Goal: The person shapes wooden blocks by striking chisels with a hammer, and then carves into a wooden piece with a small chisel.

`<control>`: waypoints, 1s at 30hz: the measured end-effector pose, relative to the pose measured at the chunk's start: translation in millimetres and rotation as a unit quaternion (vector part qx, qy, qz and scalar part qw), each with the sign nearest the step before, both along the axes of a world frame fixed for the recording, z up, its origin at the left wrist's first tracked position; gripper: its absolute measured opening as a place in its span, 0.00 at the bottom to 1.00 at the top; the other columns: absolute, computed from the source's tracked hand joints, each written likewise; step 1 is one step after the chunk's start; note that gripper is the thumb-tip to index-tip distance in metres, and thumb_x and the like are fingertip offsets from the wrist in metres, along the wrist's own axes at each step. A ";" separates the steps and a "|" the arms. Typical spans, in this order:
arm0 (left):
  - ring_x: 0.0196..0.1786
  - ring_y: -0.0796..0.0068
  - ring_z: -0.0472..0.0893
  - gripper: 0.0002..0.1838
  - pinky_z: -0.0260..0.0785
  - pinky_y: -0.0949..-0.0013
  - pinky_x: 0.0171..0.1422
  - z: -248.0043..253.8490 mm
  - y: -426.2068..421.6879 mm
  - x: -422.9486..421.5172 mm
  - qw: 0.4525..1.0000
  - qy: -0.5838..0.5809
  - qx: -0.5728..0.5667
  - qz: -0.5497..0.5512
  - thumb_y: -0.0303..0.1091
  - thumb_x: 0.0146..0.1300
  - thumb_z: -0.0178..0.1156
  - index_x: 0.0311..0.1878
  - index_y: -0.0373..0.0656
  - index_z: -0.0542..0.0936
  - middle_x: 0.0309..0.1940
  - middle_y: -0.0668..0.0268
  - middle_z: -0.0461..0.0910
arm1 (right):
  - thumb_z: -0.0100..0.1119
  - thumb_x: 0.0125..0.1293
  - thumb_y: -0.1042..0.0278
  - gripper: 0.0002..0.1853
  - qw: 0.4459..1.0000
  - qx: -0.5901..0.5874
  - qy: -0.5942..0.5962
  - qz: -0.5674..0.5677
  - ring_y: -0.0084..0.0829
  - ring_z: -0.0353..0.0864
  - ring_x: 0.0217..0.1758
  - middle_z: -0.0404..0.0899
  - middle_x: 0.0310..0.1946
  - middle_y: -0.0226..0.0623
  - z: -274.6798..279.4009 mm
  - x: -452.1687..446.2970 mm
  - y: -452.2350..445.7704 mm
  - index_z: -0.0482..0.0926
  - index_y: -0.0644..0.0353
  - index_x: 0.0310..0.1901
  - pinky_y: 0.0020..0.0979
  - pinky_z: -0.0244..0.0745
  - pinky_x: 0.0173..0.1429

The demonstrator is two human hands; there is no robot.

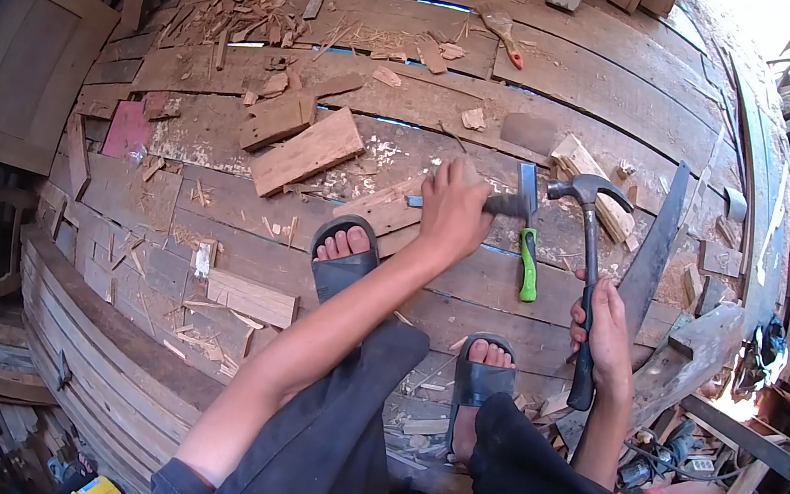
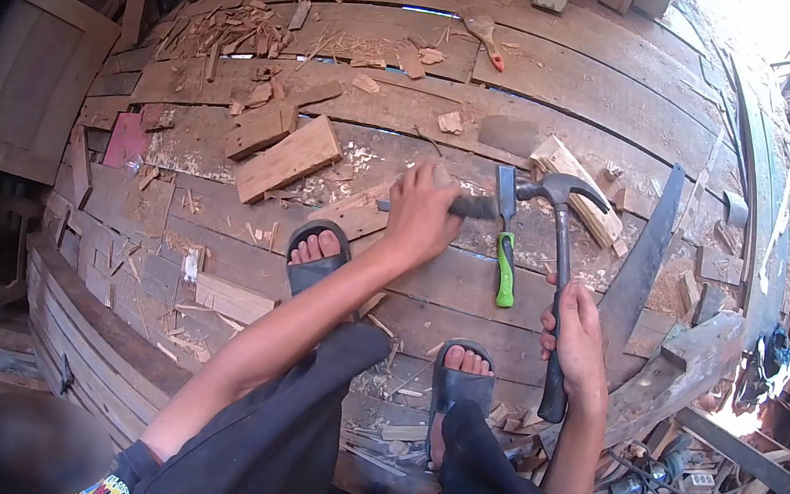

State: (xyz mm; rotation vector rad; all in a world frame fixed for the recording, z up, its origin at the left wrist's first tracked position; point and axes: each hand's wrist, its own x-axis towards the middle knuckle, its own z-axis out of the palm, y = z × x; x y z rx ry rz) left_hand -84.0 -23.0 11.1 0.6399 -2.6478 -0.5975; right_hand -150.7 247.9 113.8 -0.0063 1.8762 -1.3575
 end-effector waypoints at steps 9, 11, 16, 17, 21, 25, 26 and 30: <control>0.58 0.53 0.82 0.13 0.65 0.47 0.66 8.0 3.0 11.5 0.984 -0.058 0.159 -0.048 0.35 0.58 0.69 0.47 0.52 0.90 0.46 0.57 0.86 | 0.40 0.87 0.37 0.27 1.000 0.003 -0.024 0.008 0.11 0.64 0.21 0.67 0.27 0.20 -13.4 7.6 4.3 0.74 0.52 0.66 0.19 0.66 0.23; 0.61 0.54 0.80 0.15 0.65 0.51 0.62 -11.4 15.2 36.1 0.987 -0.083 0.046 -0.128 0.32 0.56 0.68 0.48 0.51 0.88 0.50 0.59 0.85 | 0.40 0.87 0.37 0.27 1.000 0.006 -0.023 0.004 0.12 0.64 0.21 0.68 0.27 0.20 -14.4 11.2 -0.4 0.74 0.51 0.66 0.19 0.66 0.23; 0.68 0.49 0.73 0.23 0.66 0.48 0.66 -2.3 6.0 37.6 0.990 -0.066 0.053 -0.116 0.28 0.52 0.69 0.55 0.49 0.87 0.60 0.55 0.80 | 0.41 0.87 0.39 0.26 0.999 0.007 -0.031 0.013 0.12 0.64 0.22 0.68 0.28 0.20 -20.3 13.7 5.4 0.73 0.50 0.67 0.20 0.66 0.24; 0.70 0.47 0.72 0.25 0.65 0.47 0.69 3.3 6.3 38.2 0.993 -0.041 0.053 -0.100 0.29 0.52 0.70 0.57 0.49 0.86 0.63 0.52 0.78 | 0.41 0.87 0.39 0.26 0.999 0.008 -0.035 0.015 0.12 0.64 0.22 0.68 0.28 0.20 -21.9 13.8 8.2 0.73 0.50 0.68 0.20 0.66 0.24; 0.76 0.38 0.66 0.34 0.61 0.42 0.78 5.5 8.2 27.7 0.998 -0.010 0.021 -0.065 0.30 0.52 0.71 0.68 0.49 0.83 0.73 0.42 0.68 | 0.42 0.87 0.40 0.25 0.999 0.020 -0.038 0.006 0.13 0.64 0.22 0.68 0.28 0.20 -28.3 17.9 11.9 0.73 0.51 0.68 0.20 0.66 0.25; 0.83 0.35 0.58 0.39 0.58 0.39 0.81 5.9 12.7 24.9 0.985 -0.142 -0.004 -0.097 0.31 0.53 0.71 0.73 0.52 0.80 0.82 0.39 0.58 | 0.47 0.86 0.40 0.25 0.999 0.011 -0.046 -0.002 0.13 0.66 0.23 0.68 0.29 0.21 -24.1 20.7 22.2 0.74 0.55 0.65 0.21 0.67 0.25; 0.84 0.34 0.56 0.39 0.57 0.39 0.81 -0.3 14.1 29.7 0.986 -0.130 -0.020 -0.106 0.31 0.53 0.71 0.73 0.52 0.80 0.83 0.40 0.56 | 0.49 0.85 0.40 0.26 0.999 0.017 -0.036 0.001 0.13 0.67 0.23 0.68 0.29 0.22 -23.7 21.4 26.8 0.75 0.56 0.64 0.21 0.67 0.25; 0.84 0.36 0.58 0.33 0.57 0.40 0.82 8.0 -10.2 51.7 0.957 -0.142 -0.043 -0.251 0.34 0.58 0.72 0.70 0.50 0.82 0.83 0.42 0.60 | 0.56 0.82 0.40 0.27 0.997 0.059 0.041 0.021 0.16 0.71 0.23 0.72 0.28 0.24 -22.7 28.7 53.6 0.77 0.60 0.60 0.25 0.70 0.24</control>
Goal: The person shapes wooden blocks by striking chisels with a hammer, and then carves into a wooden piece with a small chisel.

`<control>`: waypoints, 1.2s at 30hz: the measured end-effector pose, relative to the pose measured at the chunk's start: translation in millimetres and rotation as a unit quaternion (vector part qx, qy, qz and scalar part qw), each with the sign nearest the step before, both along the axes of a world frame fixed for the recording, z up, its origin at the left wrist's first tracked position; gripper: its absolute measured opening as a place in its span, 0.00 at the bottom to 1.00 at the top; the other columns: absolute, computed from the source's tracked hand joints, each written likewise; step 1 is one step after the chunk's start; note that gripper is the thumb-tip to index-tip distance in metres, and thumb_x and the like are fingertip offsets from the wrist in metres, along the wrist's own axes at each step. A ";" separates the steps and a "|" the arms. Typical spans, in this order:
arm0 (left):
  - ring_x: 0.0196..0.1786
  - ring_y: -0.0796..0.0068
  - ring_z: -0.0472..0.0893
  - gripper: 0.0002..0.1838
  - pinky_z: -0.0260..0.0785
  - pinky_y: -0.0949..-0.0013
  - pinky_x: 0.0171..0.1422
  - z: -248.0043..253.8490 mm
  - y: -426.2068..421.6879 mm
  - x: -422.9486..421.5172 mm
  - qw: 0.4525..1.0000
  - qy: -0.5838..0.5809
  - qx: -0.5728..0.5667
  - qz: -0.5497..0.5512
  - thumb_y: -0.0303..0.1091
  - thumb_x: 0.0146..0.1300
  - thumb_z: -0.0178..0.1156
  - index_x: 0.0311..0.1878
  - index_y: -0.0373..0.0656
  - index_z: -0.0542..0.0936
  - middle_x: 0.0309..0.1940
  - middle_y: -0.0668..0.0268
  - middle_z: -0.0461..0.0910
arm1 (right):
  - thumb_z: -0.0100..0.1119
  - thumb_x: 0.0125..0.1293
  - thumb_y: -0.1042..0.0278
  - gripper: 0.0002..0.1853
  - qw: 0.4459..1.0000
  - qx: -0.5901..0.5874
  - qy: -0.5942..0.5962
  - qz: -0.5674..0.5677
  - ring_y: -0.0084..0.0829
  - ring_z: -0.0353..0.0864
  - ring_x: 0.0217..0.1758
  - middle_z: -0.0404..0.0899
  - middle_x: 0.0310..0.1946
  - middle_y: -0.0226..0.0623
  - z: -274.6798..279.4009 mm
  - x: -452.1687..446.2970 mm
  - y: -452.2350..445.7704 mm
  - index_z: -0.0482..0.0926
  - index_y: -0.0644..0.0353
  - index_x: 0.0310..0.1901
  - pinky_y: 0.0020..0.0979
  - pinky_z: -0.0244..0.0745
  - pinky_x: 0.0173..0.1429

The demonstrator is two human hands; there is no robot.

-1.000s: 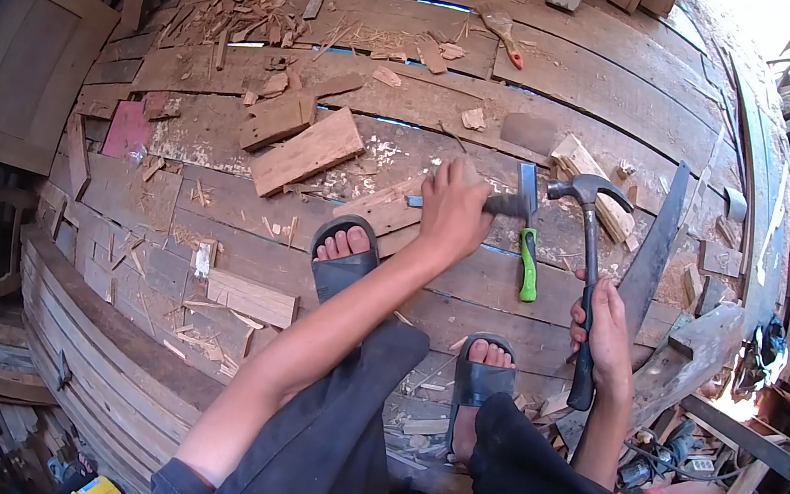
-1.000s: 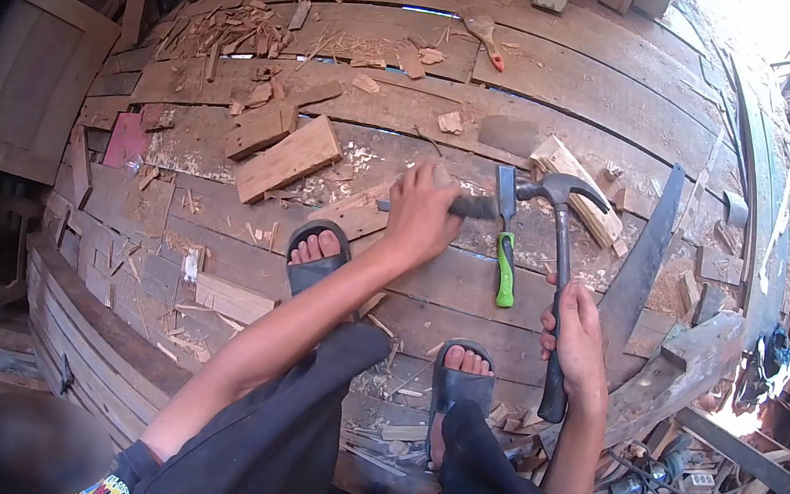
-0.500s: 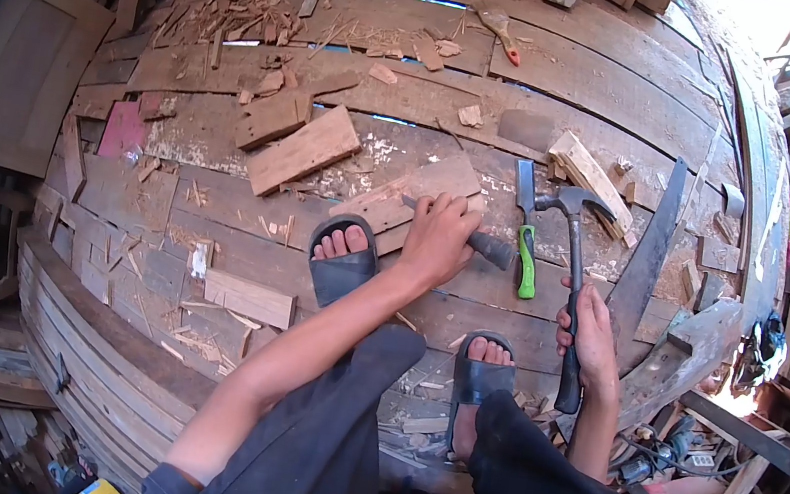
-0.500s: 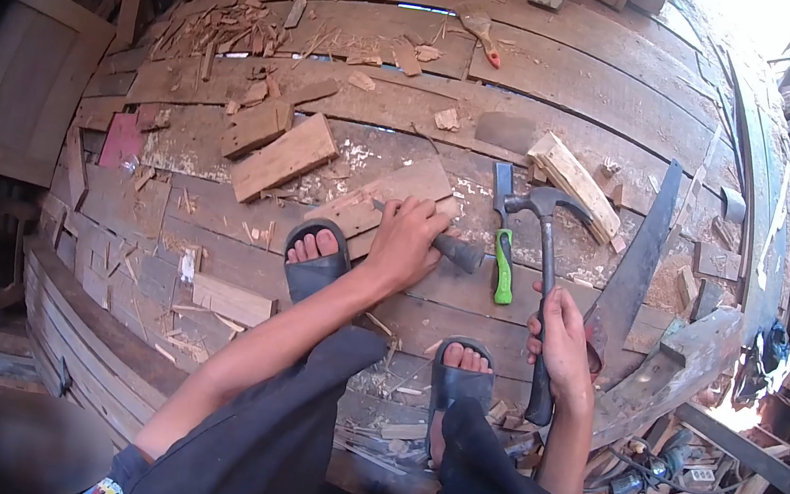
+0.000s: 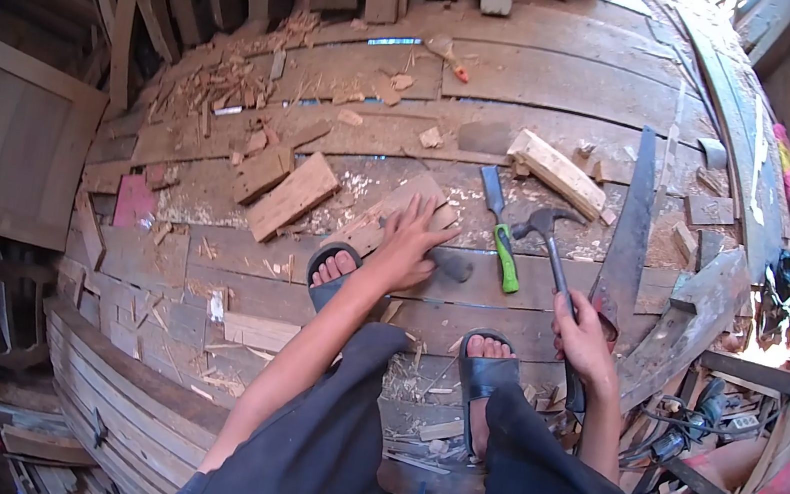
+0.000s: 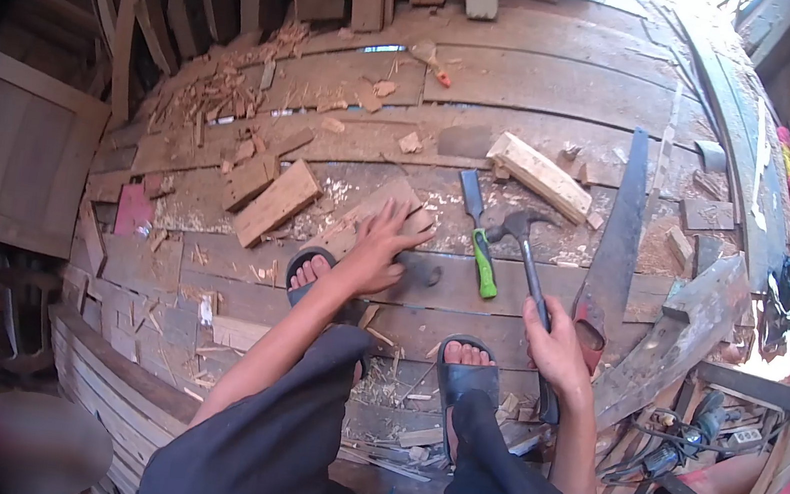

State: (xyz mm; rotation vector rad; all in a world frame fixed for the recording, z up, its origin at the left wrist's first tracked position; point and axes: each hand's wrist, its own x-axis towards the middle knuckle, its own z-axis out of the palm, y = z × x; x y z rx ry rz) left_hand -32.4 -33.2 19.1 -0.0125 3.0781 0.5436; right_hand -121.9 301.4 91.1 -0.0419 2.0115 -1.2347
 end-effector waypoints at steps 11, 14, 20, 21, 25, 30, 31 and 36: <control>0.50 0.78 0.83 0.18 0.73 0.71 0.60 176.0 -97.1 140.8 0.916 0.104 0.296 0.250 0.41 0.86 0.54 0.64 0.39 0.84 0.47 0.66 0.85 | 0.63 0.71 0.34 0.41 0.991 0.109 0.049 0.061 0.45 0.92 0.40 0.86 0.41 0.60 -46.0 44.6 82.0 0.75 0.72 0.62 0.42 0.85 0.40; 0.37 0.80 0.78 0.14 0.73 0.70 0.47 229.5 -94.7 199.1 0.910 0.180 0.247 0.281 0.39 0.83 0.58 0.58 0.40 0.86 0.37 0.69 0.81 | 0.64 0.70 0.35 0.40 0.978 0.126 0.128 0.110 0.55 0.91 0.47 0.86 0.47 0.68 -90.9 48.5 97.9 0.75 0.72 0.61 0.47 0.85 0.51; 0.32 0.80 0.77 0.13 0.70 0.69 0.35 205.9 -69.4 343.3 0.824 0.373 0.059 0.423 0.39 0.75 0.69 0.39 0.39 0.84 0.29 0.71 0.80 | 0.68 0.68 0.39 0.33 0.984 0.089 0.137 0.077 0.55 0.90 0.44 0.86 0.42 0.64 -135.7 77.3 137.7 0.80 0.69 0.53 0.49 0.82 0.50; 0.32 0.80 0.77 0.13 0.70 0.69 0.35 200.1 -53.8 353.3 0.803 0.394 0.038 0.445 0.39 0.74 0.69 0.39 0.39 0.84 0.29 0.71 0.80 | 0.68 0.68 0.40 0.33 0.983 0.095 0.135 0.075 0.55 0.90 0.43 0.86 0.41 0.63 -134.9 81.0 142.0 0.80 0.68 0.53 0.49 0.82 0.50; 0.32 0.80 0.77 0.13 0.70 0.69 0.35 168.6 -4.6 375.3 0.726 0.393 0.055 0.561 0.39 0.74 0.69 0.37 0.39 0.83 0.28 0.71 0.80 | 0.69 0.68 0.43 0.29 0.981 0.116 0.141 0.063 0.52 0.89 0.41 0.85 0.37 0.59 -132.1 87.8 152.8 0.82 0.67 0.50 0.48 0.82 0.48; 0.32 0.79 0.78 0.14 0.69 0.68 0.35 137.9 27.3 346.6 0.688 0.321 0.163 0.630 0.38 0.74 0.70 0.36 0.39 0.83 0.28 0.71 0.80 | 0.69 0.69 0.47 0.24 0.975 0.143 0.162 0.047 0.50 0.88 0.37 0.85 0.33 0.54 -142.1 92.9 153.1 0.83 0.66 0.48 0.47 0.81 0.46; 0.32 0.79 0.78 0.14 0.69 0.68 0.35 133.4 31.5 335.1 0.686 0.302 0.186 0.635 0.38 0.74 0.70 0.35 0.39 0.82 0.27 0.71 0.80 | 0.69 0.69 0.48 0.23 0.974 0.148 0.165 0.046 0.49 0.88 0.37 0.85 0.32 0.54 -143.0 93.9 149.6 0.83 0.65 0.47 0.47 0.80 0.45; 0.33 0.79 0.78 0.15 0.69 0.68 0.35 115.4 30.4 266.0 0.704 0.172 0.268 0.634 0.38 0.73 0.70 0.34 0.38 0.82 0.27 0.71 0.79 | 0.70 0.70 0.53 0.19 0.964 0.144 0.221 0.025 0.46 0.87 0.34 0.84 0.28 0.49 -136.5 75.1 117.7 0.85 0.64 0.44 0.45 0.79 0.43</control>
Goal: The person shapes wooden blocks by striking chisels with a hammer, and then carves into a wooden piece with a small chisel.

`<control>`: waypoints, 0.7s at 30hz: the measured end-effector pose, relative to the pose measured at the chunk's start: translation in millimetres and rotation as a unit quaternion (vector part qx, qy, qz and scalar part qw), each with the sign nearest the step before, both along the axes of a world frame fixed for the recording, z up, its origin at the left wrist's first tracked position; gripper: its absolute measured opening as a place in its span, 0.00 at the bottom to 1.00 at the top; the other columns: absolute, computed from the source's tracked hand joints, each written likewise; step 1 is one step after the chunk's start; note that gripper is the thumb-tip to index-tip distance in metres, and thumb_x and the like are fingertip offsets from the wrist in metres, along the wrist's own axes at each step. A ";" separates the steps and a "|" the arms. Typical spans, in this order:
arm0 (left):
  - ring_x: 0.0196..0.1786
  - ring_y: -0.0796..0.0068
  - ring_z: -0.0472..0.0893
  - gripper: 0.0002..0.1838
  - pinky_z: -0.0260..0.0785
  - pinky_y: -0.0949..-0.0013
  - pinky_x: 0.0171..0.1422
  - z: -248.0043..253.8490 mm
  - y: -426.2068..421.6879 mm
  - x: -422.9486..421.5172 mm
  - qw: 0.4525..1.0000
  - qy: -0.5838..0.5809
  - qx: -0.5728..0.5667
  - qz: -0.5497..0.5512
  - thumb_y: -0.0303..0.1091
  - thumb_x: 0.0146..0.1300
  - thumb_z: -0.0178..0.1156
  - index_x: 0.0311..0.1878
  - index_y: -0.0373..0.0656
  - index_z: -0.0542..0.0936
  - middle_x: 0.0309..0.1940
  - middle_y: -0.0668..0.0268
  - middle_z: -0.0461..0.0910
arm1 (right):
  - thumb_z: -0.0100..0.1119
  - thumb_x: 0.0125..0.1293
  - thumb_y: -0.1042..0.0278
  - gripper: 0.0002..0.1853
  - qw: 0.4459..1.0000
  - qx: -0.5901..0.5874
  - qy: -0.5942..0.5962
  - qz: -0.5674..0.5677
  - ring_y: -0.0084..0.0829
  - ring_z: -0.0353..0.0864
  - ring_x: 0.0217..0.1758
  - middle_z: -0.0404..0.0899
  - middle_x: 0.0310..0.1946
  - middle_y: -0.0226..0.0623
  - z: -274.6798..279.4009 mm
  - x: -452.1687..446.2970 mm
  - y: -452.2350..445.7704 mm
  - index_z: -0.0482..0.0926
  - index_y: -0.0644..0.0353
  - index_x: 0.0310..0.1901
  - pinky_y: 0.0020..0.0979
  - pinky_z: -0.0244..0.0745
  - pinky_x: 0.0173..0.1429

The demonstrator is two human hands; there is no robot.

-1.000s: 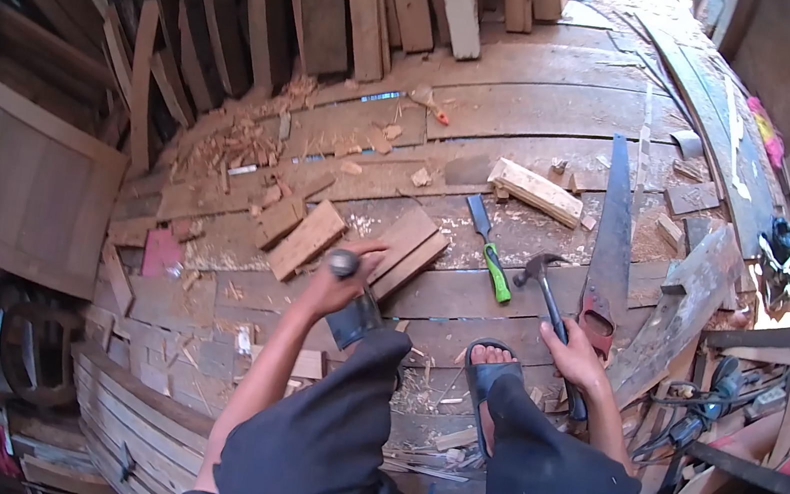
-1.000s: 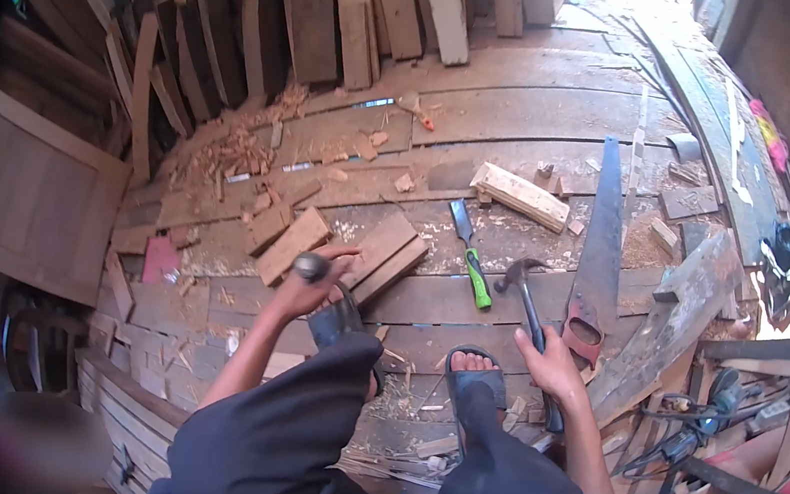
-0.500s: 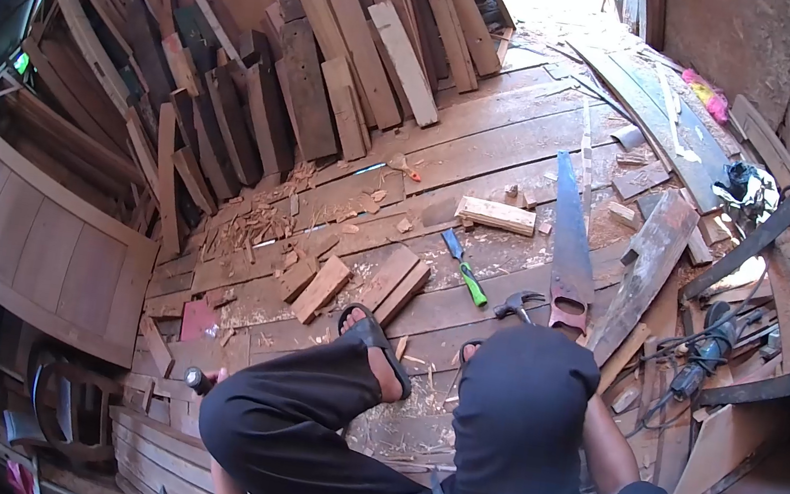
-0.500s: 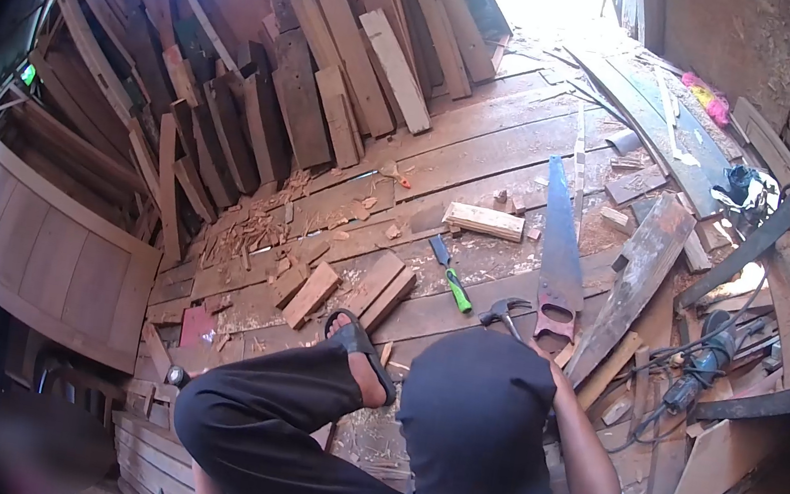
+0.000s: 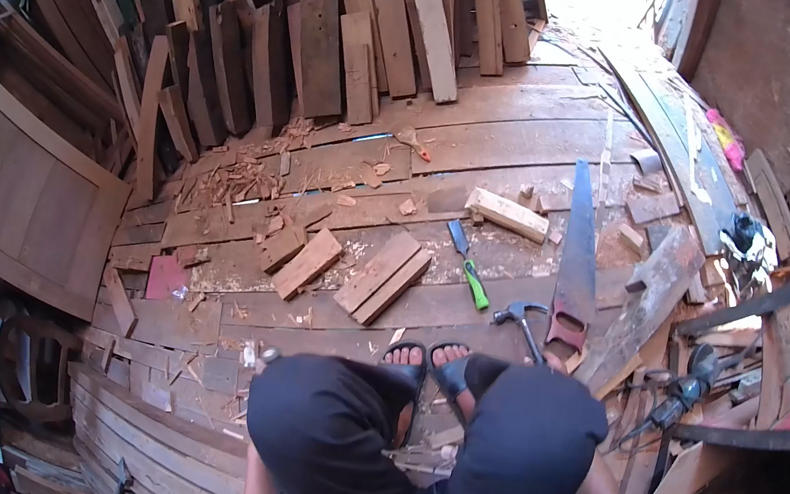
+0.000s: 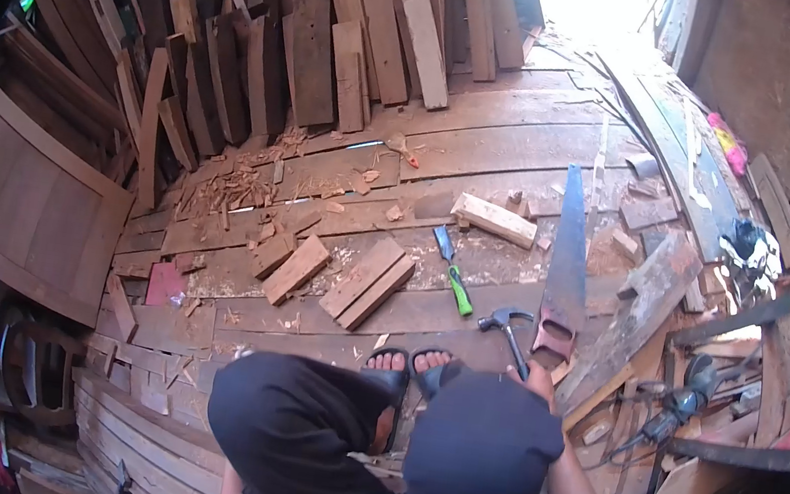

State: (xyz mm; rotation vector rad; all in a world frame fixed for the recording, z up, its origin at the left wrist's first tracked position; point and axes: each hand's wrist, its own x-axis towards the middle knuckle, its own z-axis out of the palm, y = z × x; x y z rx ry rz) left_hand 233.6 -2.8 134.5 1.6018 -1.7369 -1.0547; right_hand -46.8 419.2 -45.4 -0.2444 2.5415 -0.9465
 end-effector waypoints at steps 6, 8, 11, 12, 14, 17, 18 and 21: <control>0.28 0.71 0.81 0.17 0.70 0.60 0.33 -25.9 -64.1 -121.7 0.897 -0.096 0.011 -0.431 0.39 0.68 0.72 0.32 0.35 0.81 0.27 0.61 0.84 | 0.67 0.71 0.49 0.22 0.997 -0.038 0.050 0.042 0.59 0.87 0.36 0.83 0.28 0.58 94.5 -46.9 -62.6 0.82 0.66 0.39 0.51 0.78 0.42; 0.34 0.58 0.82 0.14 0.73 0.57 0.40 -51.6 -78.6 -148.9 0.875 -0.106 -0.039 -0.470 0.38 0.64 0.73 0.33 0.35 0.83 0.32 0.55 0.84 | 0.67 0.71 0.49 0.22 0.995 0.000 0.037 0.088 0.61 0.86 0.38 0.84 0.29 0.58 101.5 -79.5 -89.8 0.82 0.65 0.39 0.53 0.78 0.43; 0.43 0.45 0.83 0.14 0.76 0.52 0.49 -70.9 -98.3 -212.7 0.838 -0.111 -0.105 -0.523 0.38 0.60 0.75 0.35 0.35 0.86 0.40 0.49 0.85 | 0.67 0.70 0.46 0.22 0.980 0.030 0.083 0.177 0.61 0.86 0.39 0.85 0.31 0.57 94.6 -133.5 -127.4 0.83 0.62 0.40 0.54 0.79 0.43; 0.45 0.46 0.83 0.14 0.76 0.51 0.51 -69.0 -99.9 -228.5 0.835 -0.118 -0.107 -0.527 0.39 0.60 0.76 0.36 0.36 0.87 0.43 0.49 0.84 | 0.67 0.69 0.45 0.22 0.971 0.039 0.104 0.214 0.61 0.86 0.39 0.85 0.32 0.56 89.1 -151.6 -136.9 0.84 0.61 0.41 0.54 0.80 0.44; 0.53 0.47 0.84 0.22 0.77 0.51 0.57 -65.2 -99.7 -251.7 0.839 -0.151 -0.094 -0.514 0.46 0.55 0.82 0.41 0.37 0.89 0.51 0.47 0.83 | 0.67 0.68 0.43 0.22 0.949 0.084 0.097 0.287 0.59 0.87 0.40 0.86 0.32 0.54 83.2 -179.1 -154.6 0.85 0.58 0.41 0.54 0.81 0.44; 0.50 0.52 0.85 0.25 0.78 0.57 0.55 -89.9 -104.0 -277.0 0.841 -0.139 -0.177 -0.492 0.47 0.49 0.86 0.40 0.36 0.88 0.46 0.54 0.86 | 0.67 0.67 0.41 0.22 0.916 0.133 0.067 0.373 0.57 0.88 0.40 0.88 0.32 0.51 84.8 -190.2 -172.4 0.86 0.55 0.42 0.53 0.82 0.45; 0.52 0.52 0.86 0.28 0.78 0.56 0.58 -92.9 -100.1 -281.8 0.842 -0.146 -0.190 -0.484 0.48 0.48 0.86 0.44 0.36 0.88 0.48 0.52 0.86 | 0.67 0.67 0.40 0.22 0.905 0.146 0.061 0.394 0.56 0.89 0.40 0.88 0.32 0.50 87.2 -194.2 -174.1 0.87 0.54 0.42 0.53 0.83 0.45; 0.53 0.52 0.87 0.32 0.78 0.55 0.58 -105.1 -96.9 -288.9 0.856 -0.138 -0.036 -0.497 0.50 0.48 0.86 0.48 0.36 0.87 0.49 0.51 0.87 | 0.67 0.66 0.39 0.23 0.896 0.165 0.041 0.410 0.54 0.90 0.40 0.88 0.32 0.48 84.6 -197.2 -173.2 0.86 0.54 0.42 0.52 0.83 0.46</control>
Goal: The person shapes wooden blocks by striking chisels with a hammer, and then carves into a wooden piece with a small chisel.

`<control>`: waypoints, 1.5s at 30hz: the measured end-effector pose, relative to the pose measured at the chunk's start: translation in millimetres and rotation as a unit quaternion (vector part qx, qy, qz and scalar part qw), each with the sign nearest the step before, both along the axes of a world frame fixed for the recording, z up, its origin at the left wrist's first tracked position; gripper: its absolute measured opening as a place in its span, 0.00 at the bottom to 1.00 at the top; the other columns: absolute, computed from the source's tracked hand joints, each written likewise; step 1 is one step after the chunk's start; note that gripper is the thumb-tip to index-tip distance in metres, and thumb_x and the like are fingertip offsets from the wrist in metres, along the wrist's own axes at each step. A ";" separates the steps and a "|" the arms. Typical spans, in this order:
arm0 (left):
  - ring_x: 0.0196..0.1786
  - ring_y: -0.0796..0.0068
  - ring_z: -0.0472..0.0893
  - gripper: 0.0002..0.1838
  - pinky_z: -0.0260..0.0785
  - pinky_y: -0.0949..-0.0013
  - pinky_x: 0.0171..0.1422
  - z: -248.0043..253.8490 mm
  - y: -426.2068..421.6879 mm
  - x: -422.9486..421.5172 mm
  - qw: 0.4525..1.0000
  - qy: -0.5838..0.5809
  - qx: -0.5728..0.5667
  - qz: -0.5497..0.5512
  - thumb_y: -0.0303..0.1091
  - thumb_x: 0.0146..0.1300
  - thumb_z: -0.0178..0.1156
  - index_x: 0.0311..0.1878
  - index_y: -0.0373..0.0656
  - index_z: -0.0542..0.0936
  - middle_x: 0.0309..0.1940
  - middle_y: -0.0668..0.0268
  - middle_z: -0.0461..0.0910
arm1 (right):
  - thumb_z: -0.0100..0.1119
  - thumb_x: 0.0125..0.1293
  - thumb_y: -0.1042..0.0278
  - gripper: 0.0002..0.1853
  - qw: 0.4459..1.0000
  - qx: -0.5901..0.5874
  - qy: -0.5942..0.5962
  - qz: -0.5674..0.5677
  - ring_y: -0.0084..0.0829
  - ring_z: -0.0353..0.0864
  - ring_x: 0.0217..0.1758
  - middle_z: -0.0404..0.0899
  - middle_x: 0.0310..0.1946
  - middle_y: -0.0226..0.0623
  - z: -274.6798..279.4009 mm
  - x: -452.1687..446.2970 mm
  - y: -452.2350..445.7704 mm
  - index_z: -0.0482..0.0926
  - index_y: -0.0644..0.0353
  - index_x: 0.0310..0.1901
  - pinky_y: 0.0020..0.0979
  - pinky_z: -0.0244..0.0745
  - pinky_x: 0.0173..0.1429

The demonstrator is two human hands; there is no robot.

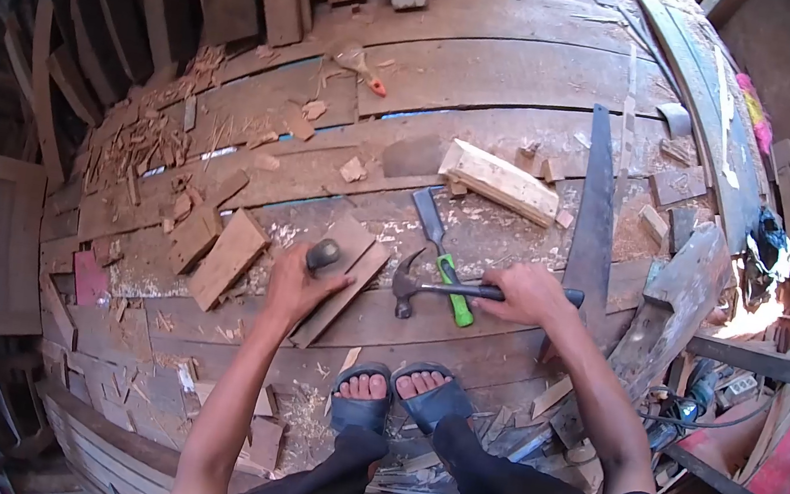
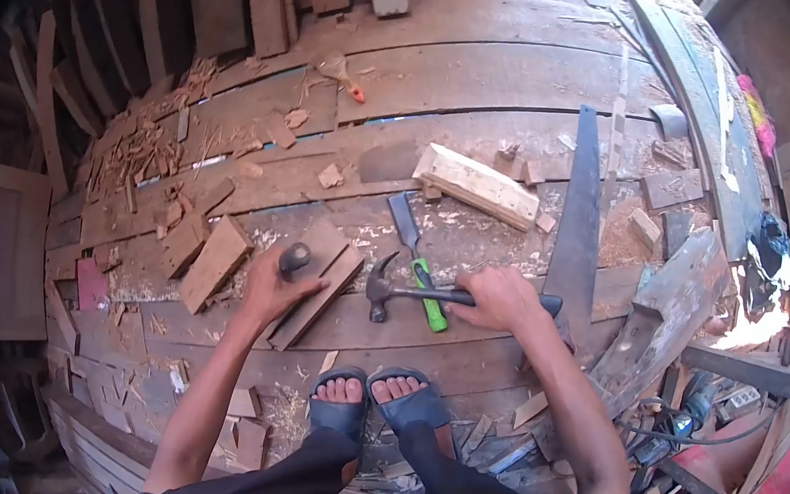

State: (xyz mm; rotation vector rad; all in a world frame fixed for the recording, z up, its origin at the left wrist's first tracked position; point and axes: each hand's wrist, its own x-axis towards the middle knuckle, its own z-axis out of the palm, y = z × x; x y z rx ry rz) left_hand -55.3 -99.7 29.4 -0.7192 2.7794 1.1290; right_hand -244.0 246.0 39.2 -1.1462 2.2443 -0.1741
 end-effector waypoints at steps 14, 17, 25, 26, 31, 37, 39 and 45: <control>0.40 0.58 0.90 0.31 0.80 0.59 0.47 4.1 -4.8 3.2 0.992 0.124 -0.003 -0.002 0.46 0.46 0.87 0.46 0.37 0.82 0.37 0.54 0.90 | 0.73 0.66 0.43 0.30 0.981 -0.175 0.070 -0.052 0.52 0.85 0.58 0.83 0.54 0.52 -3.9 9.7 -39.6 0.80 0.61 0.58 0.49 0.80 0.61; 0.39 0.68 0.88 0.28 0.79 0.64 0.46 32.7 13.8 12.0 0.987 0.155 -0.008 0.045 0.42 0.48 0.88 0.42 0.38 0.80 0.34 0.58 0.88 | 0.75 0.65 0.44 0.34 0.954 -0.284 -0.013 -0.093 0.51 0.84 0.59 0.81 0.58 0.51 21.2 23.7 -63.0 0.78 0.63 0.61 0.47 0.80 0.64; 0.46 0.72 0.79 0.26 0.75 0.64 0.56 26.7 67.5 35.8 0.908 0.385 0.086 0.144 0.30 0.55 0.84 0.32 0.43 0.68 0.42 0.61 0.82 | 0.78 0.63 0.47 0.37 0.893 -0.439 -0.102 -0.017 0.49 0.85 0.58 0.84 0.54 0.49 66.5 53.3 -112.3 0.77 0.64 0.64 0.44 0.80 0.62; 0.46 0.71 0.80 0.26 0.74 0.63 0.56 21.6 69.8 43.1 0.918 0.358 0.074 0.152 0.30 0.54 0.84 0.32 0.43 0.68 0.42 0.61 0.82 | 0.78 0.62 0.49 0.36 0.894 -0.438 -0.091 -0.007 0.49 0.85 0.58 0.85 0.54 0.49 64.2 55.1 -111.7 0.77 0.64 0.65 0.45 0.80 0.61; 0.43 0.60 0.79 0.22 0.72 0.59 0.51 24.9 73.1 54.3 0.929 0.332 0.053 0.158 0.29 0.50 0.83 0.36 0.40 0.73 0.40 0.61 0.79 | 0.77 0.62 0.54 0.35 0.903 -0.429 -0.034 0.024 0.50 0.86 0.56 0.86 0.50 0.48 58.7 67.4 -109.4 0.76 0.62 0.66 0.46 0.80 0.59; 0.50 0.54 0.79 0.22 0.71 0.55 0.54 28.0 66.5 59.5 0.914 0.360 0.052 0.180 0.31 0.50 0.83 0.42 0.38 0.79 0.44 0.58 0.79 | 0.76 0.64 0.56 0.35 0.918 -0.392 -0.054 0.022 0.50 0.85 0.54 0.85 0.52 0.49 64.6 77.4 -121.8 0.76 0.61 0.69 0.46 0.79 0.57; 0.52 0.53 0.78 0.22 0.71 0.54 0.55 31.8 61.5 57.7 0.914 0.362 0.025 0.181 0.33 0.50 0.84 0.43 0.38 0.80 0.45 0.57 0.79 | 0.76 0.63 0.58 0.34 0.905 -0.424 -0.019 0.043 0.50 0.86 0.53 0.86 0.48 0.48 73.3 72.9 -126.8 0.76 0.61 0.68 0.47 0.78 0.58; 0.53 0.54 0.76 0.24 0.69 0.55 0.57 57.6 56.0 49.5 0.929 0.319 -0.098 0.160 0.36 0.50 0.86 0.37 0.39 0.77 0.44 0.57 0.76 | 0.74 0.64 0.59 0.34 0.899 -0.432 0.007 0.072 0.50 0.84 0.57 0.85 0.50 0.48 86.1 56.3 -137.4 0.73 0.62 0.69 0.46 0.74 0.62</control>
